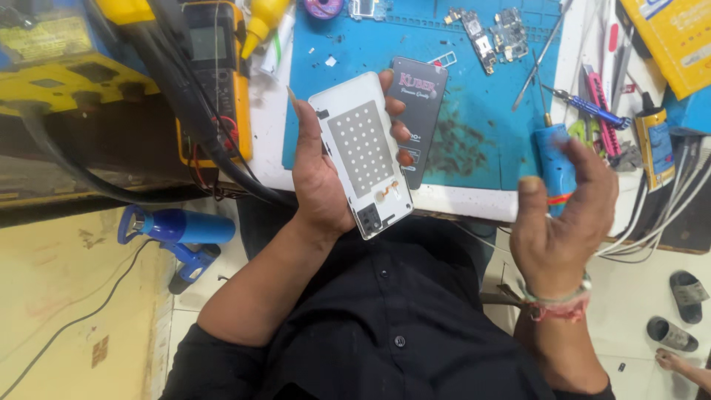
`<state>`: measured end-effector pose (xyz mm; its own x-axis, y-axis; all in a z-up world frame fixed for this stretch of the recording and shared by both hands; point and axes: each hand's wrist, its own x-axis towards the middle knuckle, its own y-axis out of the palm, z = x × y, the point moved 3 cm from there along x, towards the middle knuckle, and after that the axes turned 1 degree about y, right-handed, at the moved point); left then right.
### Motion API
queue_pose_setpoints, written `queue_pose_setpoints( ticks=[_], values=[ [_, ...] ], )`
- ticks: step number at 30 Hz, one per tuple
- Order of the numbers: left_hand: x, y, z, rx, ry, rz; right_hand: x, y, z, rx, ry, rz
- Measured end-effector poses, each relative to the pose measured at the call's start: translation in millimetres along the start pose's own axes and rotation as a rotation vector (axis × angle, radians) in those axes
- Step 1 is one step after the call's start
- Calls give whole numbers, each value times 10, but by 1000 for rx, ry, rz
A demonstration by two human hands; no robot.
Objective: The person disassembles a Samsung smartphone, removing the back cover and battery. They then use a soldering iron to work on the internal circuit board and a toothbrush to clean the board's surface.
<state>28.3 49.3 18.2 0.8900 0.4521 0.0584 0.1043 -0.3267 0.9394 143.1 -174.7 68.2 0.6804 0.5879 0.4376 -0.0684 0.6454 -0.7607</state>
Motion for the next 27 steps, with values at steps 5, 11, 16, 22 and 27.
queue_pose_setpoints(
  ticks=[5, 11, 16, 22, 27],
  values=[
    [1, 126, 186, 86, 2, -33, 3, 331, 656, 300, -416, 307],
    [48, 132, -240, 37, 205, -29, -238, 301, 814, 326, -748, 471],
    [-6, 130, -246, 86, 231, 82, -121, 438, 948, 196, -682, 422],
    [-139, 126, 354, -188, -163, -266, 637, 540, 1087, 51, -462, 322],
    [-404, 15, 393, 103, -389, 62, 858, 240, 770, 349, -270, 343]
  ],
)
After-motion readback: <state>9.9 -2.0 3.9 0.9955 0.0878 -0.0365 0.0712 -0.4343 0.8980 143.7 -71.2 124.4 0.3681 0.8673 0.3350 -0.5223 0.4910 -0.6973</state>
